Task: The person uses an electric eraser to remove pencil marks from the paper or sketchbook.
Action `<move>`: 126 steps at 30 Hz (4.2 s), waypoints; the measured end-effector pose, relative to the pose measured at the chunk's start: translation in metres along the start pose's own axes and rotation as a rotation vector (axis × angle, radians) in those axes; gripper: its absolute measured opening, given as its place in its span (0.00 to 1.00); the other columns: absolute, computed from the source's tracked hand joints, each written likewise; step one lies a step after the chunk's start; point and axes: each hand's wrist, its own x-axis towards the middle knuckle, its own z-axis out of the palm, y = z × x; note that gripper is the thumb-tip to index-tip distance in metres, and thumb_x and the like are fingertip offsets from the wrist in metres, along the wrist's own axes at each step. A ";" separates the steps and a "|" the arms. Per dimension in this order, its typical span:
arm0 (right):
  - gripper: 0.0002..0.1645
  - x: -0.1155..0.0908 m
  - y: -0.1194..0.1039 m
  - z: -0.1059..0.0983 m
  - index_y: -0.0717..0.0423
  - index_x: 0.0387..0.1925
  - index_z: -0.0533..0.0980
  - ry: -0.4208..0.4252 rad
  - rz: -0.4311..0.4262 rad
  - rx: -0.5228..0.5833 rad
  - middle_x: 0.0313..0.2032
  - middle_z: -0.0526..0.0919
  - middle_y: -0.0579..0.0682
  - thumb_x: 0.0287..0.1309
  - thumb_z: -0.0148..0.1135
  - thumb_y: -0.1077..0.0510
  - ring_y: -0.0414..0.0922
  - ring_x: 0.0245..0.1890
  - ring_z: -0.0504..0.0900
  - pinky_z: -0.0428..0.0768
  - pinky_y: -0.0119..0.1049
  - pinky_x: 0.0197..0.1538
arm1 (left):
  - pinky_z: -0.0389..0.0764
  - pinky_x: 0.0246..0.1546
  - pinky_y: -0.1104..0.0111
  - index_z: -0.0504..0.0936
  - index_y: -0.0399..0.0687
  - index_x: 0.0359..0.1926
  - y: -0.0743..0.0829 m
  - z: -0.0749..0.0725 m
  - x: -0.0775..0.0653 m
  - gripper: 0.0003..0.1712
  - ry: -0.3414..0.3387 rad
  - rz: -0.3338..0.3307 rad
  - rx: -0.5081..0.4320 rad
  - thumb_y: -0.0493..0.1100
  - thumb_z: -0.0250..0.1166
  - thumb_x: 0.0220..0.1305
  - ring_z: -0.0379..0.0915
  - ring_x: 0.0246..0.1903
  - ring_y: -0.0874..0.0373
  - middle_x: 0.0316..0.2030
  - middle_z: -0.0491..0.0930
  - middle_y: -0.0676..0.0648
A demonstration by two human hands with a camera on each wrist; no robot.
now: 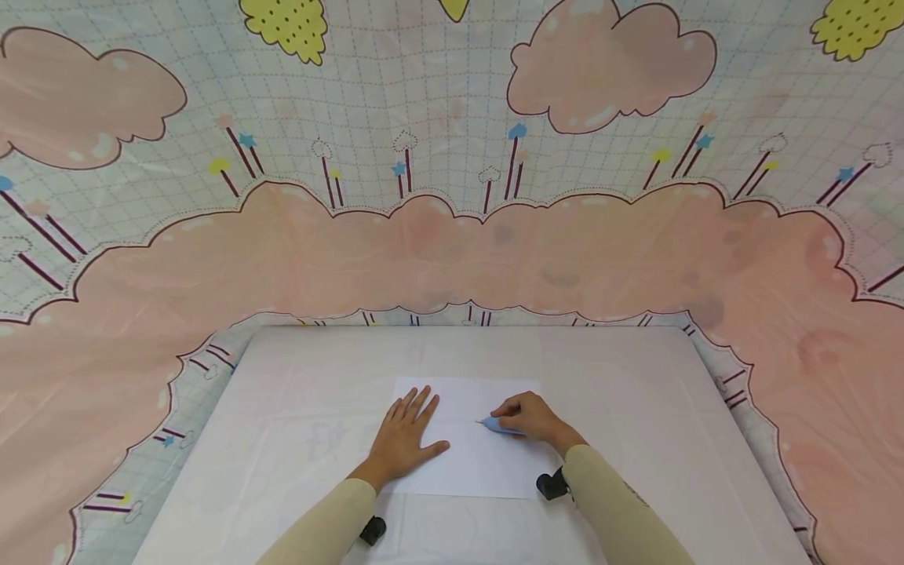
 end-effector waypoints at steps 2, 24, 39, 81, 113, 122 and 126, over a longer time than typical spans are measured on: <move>0.10 0.000 -0.001 0.001 0.63 0.42 0.85 -0.004 0.005 0.010 0.42 0.85 0.55 0.59 0.66 0.63 0.42 0.32 0.76 0.78 0.28 0.30 | 0.48 0.74 0.50 0.51 0.55 0.78 0.000 0.000 0.000 0.53 0.005 0.005 -0.002 0.79 0.45 0.62 0.39 0.77 0.48 0.78 0.44 0.49; 0.10 -0.007 0.004 -0.006 0.61 0.41 0.86 0.016 -0.020 -0.049 0.43 0.85 0.55 0.59 0.67 0.61 0.41 0.36 0.76 0.76 0.28 0.35 | 0.47 0.74 0.50 0.51 0.54 0.78 0.000 0.001 -0.002 0.53 0.016 0.008 -0.005 0.78 0.46 0.62 0.38 0.77 0.48 0.78 0.44 0.49; 0.11 -0.003 0.005 -0.006 0.60 0.42 0.86 -0.001 -0.073 -0.062 0.45 0.85 0.56 0.59 0.66 0.60 0.41 0.40 0.77 0.76 0.27 0.39 | 0.47 0.74 0.51 0.50 0.55 0.78 -0.002 0.005 0.000 0.52 0.049 0.016 0.016 0.79 0.44 0.63 0.37 0.77 0.49 0.79 0.43 0.49; 0.11 -0.009 0.002 -0.005 0.63 0.42 0.85 0.005 -0.026 -0.011 0.43 0.85 0.56 0.59 0.65 0.62 0.41 0.31 0.75 0.76 0.27 0.30 | 0.47 0.74 0.50 0.51 0.55 0.78 -0.004 0.007 -0.001 0.52 0.053 0.021 0.010 0.79 0.44 0.63 0.37 0.77 0.49 0.78 0.44 0.50; 0.10 -0.008 0.003 -0.003 0.60 0.41 0.86 0.014 -0.041 -0.069 0.43 0.84 0.55 0.59 0.66 0.61 0.42 0.34 0.74 0.75 0.28 0.33 | 0.48 0.74 0.50 0.52 0.54 0.78 -0.001 0.004 -0.003 0.52 0.053 0.025 -0.015 0.78 0.46 0.63 0.38 0.77 0.48 0.78 0.45 0.49; 0.10 -0.012 0.006 -0.008 0.60 0.41 0.86 0.029 -0.034 -0.088 0.44 0.84 0.55 0.59 0.66 0.61 0.41 0.36 0.74 0.75 0.27 0.36 | 0.45 0.75 0.51 0.49 0.55 0.78 -0.002 0.005 -0.001 0.53 0.021 0.012 0.002 0.79 0.43 0.63 0.35 0.78 0.50 0.79 0.42 0.50; 0.10 -0.014 0.006 -0.011 0.60 0.41 0.86 0.029 -0.036 -0.091 0.43 0.85 0.55 0.59 0.66 0.61 0.41 0.37 0.74 0.74 0.27 0.37 | 0.46 0.75 0.50 0.49 0.55 0.78 -0.003 0.006 -0.001 0.53 0.027 0.016 0.002 0.79 0.43 0.63 0.36 0.77 0.50 0.79 0.42 0.50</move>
